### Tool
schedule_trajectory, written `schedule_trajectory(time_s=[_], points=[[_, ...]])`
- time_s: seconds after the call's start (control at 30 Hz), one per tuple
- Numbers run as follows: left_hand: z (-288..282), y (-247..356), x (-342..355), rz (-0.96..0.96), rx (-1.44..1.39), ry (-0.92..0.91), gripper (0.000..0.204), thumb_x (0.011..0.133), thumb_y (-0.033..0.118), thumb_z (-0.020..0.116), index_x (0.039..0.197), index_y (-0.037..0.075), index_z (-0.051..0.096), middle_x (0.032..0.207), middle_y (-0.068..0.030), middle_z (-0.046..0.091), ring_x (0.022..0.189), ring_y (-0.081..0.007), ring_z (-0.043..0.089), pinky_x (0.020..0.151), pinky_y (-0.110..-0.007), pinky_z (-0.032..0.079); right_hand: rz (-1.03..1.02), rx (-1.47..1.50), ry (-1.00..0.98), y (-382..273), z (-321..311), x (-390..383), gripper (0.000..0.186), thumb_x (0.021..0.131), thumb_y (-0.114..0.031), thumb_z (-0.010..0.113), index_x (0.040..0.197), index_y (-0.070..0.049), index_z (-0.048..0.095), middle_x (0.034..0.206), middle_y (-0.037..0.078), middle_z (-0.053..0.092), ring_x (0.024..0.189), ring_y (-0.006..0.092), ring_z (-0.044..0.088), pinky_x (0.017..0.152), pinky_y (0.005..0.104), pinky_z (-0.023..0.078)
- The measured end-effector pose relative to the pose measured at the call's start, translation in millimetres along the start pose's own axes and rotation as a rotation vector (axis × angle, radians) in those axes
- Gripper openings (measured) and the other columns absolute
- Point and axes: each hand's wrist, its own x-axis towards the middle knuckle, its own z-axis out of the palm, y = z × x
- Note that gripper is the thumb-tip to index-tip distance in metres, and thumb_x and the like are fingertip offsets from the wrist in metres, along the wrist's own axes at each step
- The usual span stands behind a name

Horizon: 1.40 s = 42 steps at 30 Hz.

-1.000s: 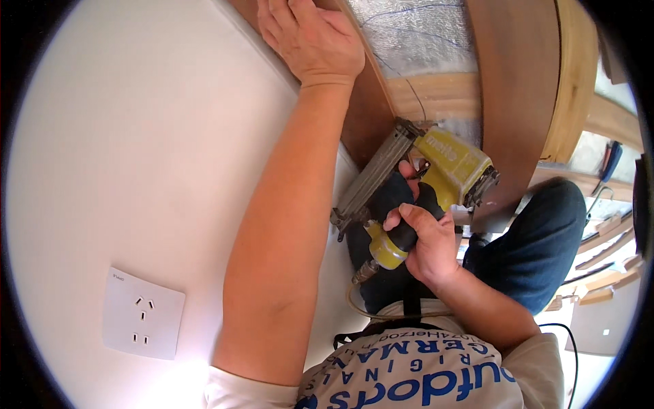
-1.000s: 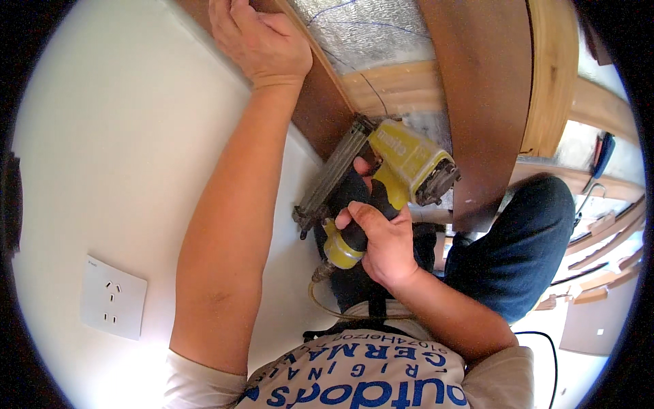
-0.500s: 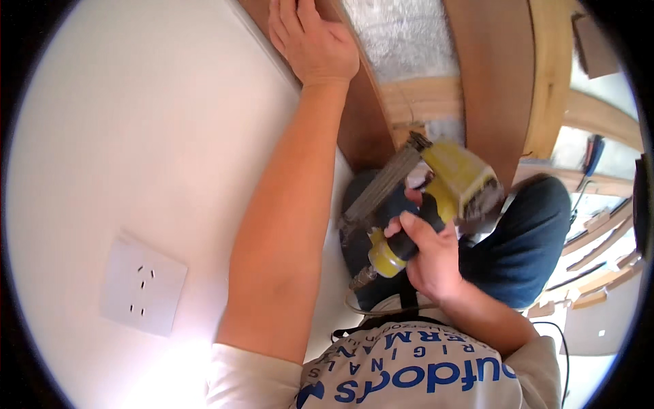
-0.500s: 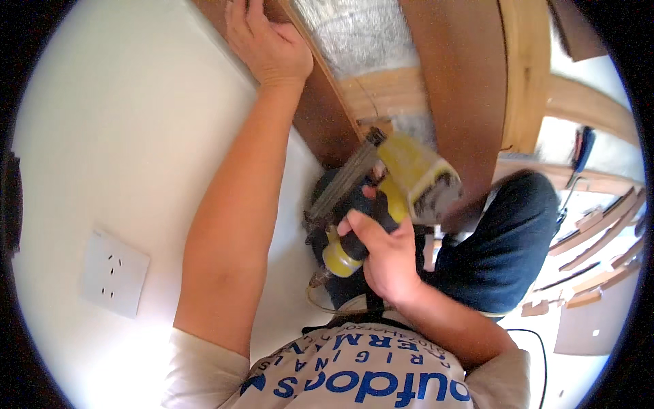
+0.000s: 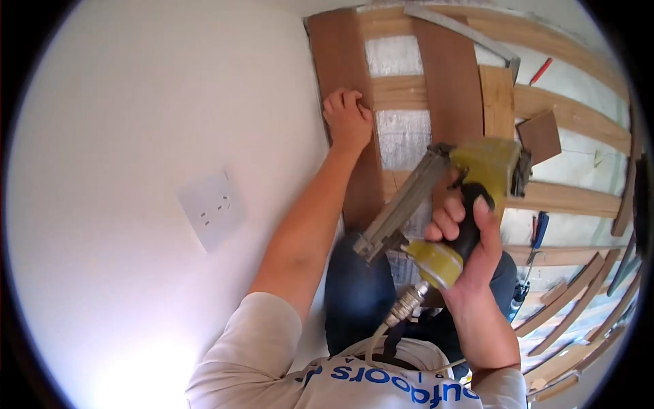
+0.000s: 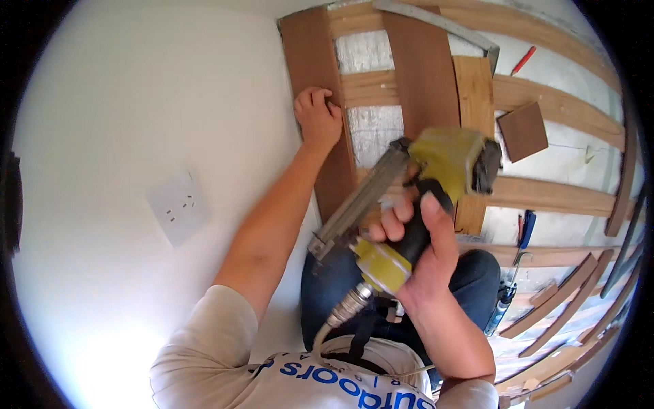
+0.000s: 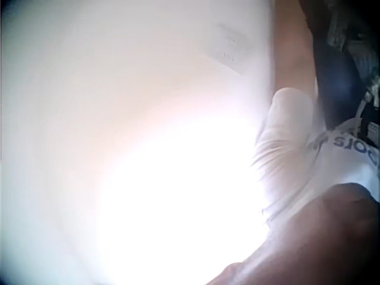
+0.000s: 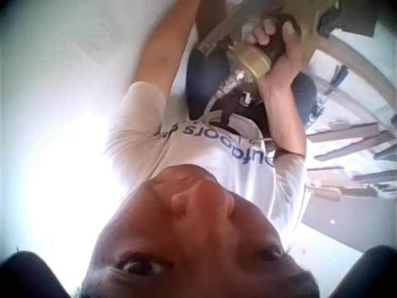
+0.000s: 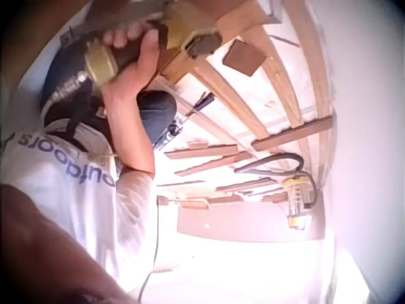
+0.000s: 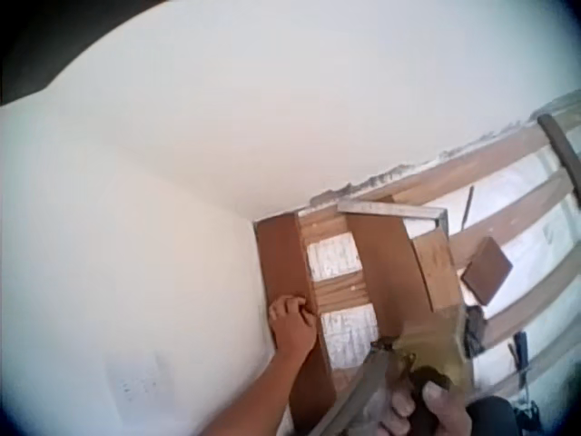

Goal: The person prepares and installs flooring boards by scraping edges with a blade, applying adhesive with a caulking gun, positioning the boards on the floor, and securing them using a pneumatic nail gun.

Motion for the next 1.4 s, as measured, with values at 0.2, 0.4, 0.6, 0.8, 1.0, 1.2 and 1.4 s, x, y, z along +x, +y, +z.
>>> schedule_trajectory(time_s=[0.2, 0.4, 0.6, 0.8, 1.0, 1.2, 1.4], points=[[-1, -11, 128, 0.079, -0.080, 0.132, 0.037, 0.100, 0.019, 0.054, 0.132, 0.001, 0.061, 0.140, -0.0286, 0.054, 0.128, -0.0469, 0.050, 0.109, -0.055, 0.041, 0.148, 0.345, -0.167, 3, 66, 115, 0.024, 0.101, -0.033, 0.064, 0.103, -0.009, 0.062, 0.087, 0.001, 0.062, 0.076, 0.0164, 0.061, 0.078, 0.0389, 0.055], [35, -6, 131, 0.144, 0.044, 0.083, 0.044, 0.102, 0.022, 0.048, 0.137, -0.003, 0.055, 0.145, -0.0317, 0.048, 0.132, -0.0493, 0.045, 0.113, -0.055, 0.036, -0.146, 0.228, -0.194, 49, 101, 215, 0.025, 0.101, -0.030, 0.067, 0.112, -0.011, 0.056, 0.084, -0.001, 0.057, 0.068, 0.0147, 0.059, 0.071, 0.0377, 0.054], [38, -13, 122, 0.174, 0.111, 0.066, 0.051, 0.104, 0.026, 0.042, 0.142, -0.007, 0.050, 0.149, -0.0348, 0.043, 0.136, -0.0517, 0.041, 0.117, -0.056, 0.031, -0.304, 0.303, -0.045, 68, 135, 276, 0.036, 0.093, -0.002, 0.065, 0.119, -0.005, 0.040, 0.073, 0.001, 0.055, 0.055, 0.0107, 0.056, 0.048, 0.0273, 0.048], [43, -19, 123, 0.188, 0.127, -0.017, 0.058, 0.107, 0.028, 0.036, 0.151, -0.010, 0.041, 0.159, -0.0356, 0.033, 0.148, -0.0511, 0.029, 0.123, -0.057, 0.021, -0.333, 0.442, 0.007, 65, 147, 314, 0.029, 0.090, -0.002, 0.066, 0.109, -0.002, 0.043, 0.070, 0.001, 0.056, 0.053, 0.0112, 0.057, 0.050, 0.0281, 0.049], [43, -25, 121, 0.201, 0.085, 0.013, 0.057, 0.108, 0.027, 0.037, 0.151, -0.009, 0.042, 0.159, -0.0357, 0.032, 0.148, -0.0508, 0.030, 0.123, -0.059, 0.021, -0.331, 0.454, 0.036, 73, 155, 327, 0.029, 0.090, -0.004, 0.066, 0.108, -0.002, 0.044, 0.070, 0.002, 0.056, 0.054, 0.0115, 0.058, 0.050, 0.0283, 0.049], [48, -24, 118, 0.204, 0.057, 0.015, 0.057, 0.108, 0.028, 0.035, 0.150, -0.010, 0.042, 0.159, -0.0369, 0.032, 0.147, -0.0525, 0.031, 0.122, -0.059, 0.023, -0.314, 0.440, 0.055, 72, 148, 336, 0.029, 0.090, -0.005, 0.067, 0.107, -0.001, 0.044, 0.070, 0.002, 0.057, 0.054, 0.0119, 0.058, 0.050, 0.0285, 0.049], [46, -28, 119, 0.202, 0.104, 0.028, 0.059, 0.108, 0.030, 0.034, 0.151, -0.009, 0.042, 0.159, -0.0361, 0.032, 0.147, -0.0526, 0.031, 0.122, -0.060, 0.023, -0.289, 0.414, 0.046, 76, 150, 340, 0.029, 0.089, -0.006, 0.067, 0.106, -0.001, 0.044, 0.070, 0.003, 0.057, 0.054, 0.0122, 0.059, 0.050, 0.0287, 0.049]])
